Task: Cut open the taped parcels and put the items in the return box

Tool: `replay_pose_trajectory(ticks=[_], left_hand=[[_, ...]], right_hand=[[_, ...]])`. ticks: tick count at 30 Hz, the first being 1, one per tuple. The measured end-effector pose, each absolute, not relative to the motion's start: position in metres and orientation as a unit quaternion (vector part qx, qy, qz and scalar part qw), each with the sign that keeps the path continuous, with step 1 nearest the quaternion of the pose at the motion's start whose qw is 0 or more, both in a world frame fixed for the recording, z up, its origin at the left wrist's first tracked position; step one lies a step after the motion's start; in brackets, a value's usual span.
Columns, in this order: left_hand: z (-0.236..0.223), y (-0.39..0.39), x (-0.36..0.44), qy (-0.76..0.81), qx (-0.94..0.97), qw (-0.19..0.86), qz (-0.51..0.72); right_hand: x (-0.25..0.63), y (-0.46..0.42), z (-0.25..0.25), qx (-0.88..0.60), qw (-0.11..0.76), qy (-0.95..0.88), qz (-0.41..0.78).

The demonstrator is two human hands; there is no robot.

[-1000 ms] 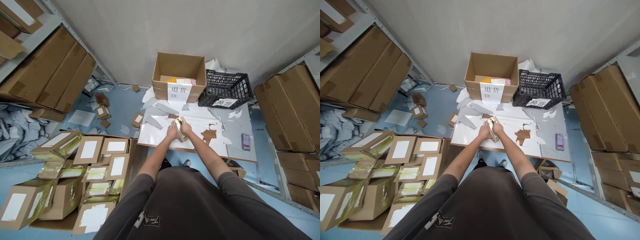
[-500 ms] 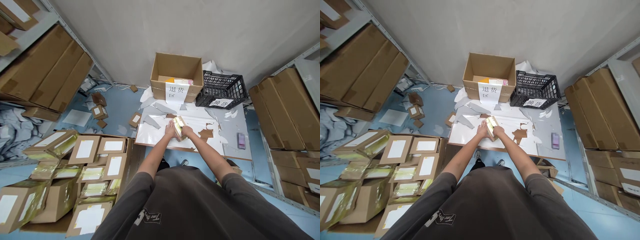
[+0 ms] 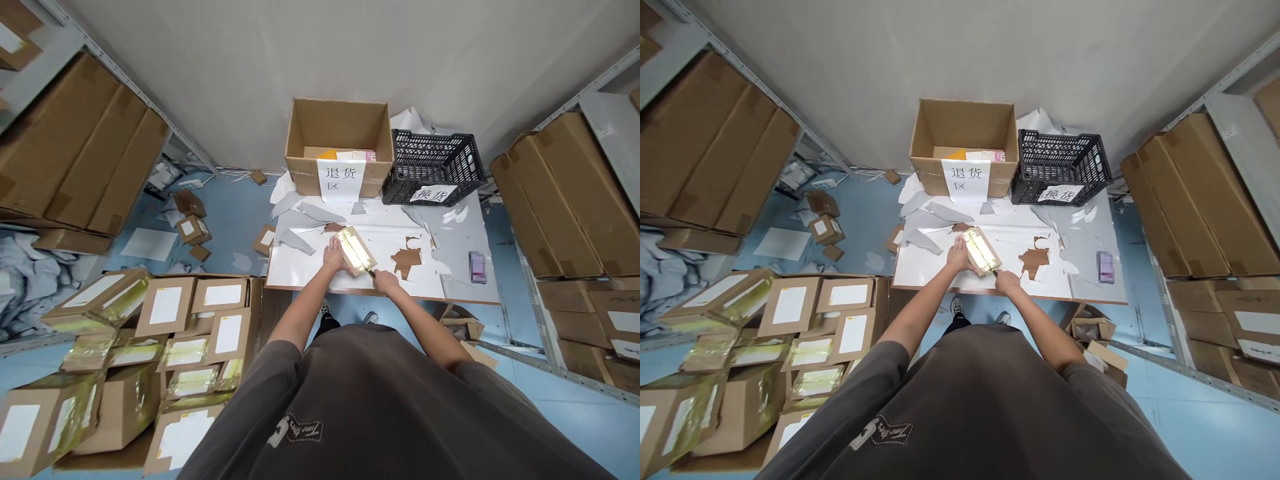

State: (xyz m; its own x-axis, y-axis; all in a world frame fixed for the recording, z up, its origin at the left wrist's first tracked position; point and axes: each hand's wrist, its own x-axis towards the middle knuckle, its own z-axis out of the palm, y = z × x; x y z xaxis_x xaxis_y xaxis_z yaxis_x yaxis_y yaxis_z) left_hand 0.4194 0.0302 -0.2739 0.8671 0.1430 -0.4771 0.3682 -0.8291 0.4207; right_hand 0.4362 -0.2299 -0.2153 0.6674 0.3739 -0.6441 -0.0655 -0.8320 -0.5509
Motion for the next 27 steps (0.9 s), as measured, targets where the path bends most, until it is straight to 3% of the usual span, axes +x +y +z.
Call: replay_pose_trajectory(ticks=[6,13,17,20,24,27], left_hand=[[-0.27,0.022,0.403,0.17,0.922,0.281,-0.207],[-0.262,-0.006,0.397,0.271,0.901,0.272,-0.201],[-0.251,-0.022,0.413,0.341,0.9,0.183,-0.198],[-0.24,-0.024,0.421,0.243,0.947,0.112,-0.179],[-0.226,-0.015,0.43,0.016,0.976,0.108,-0.187],[-0.219,-0.01,0.441,-0.021,0.975,0.07,-0.21]], right_hand=[[0.459,-0.256,-0.22,-0.918,0.267,-0.055,0.288],[0.518,-0.196,-0.24,-0.932,0.223,-0.017,0.286],[0.558,-0.168,-0.238,-0.94,0.169,-0.032,0.295],[0.571,-0.16,-0.237,-0.94,0.146,-0.049,0.305],[0.567,-0.163,-0.24,-0.938,0.155,-0.047,0.306],[0.56,-0.165,-0.24,-0.939,0.159,-0.034,0.303]])
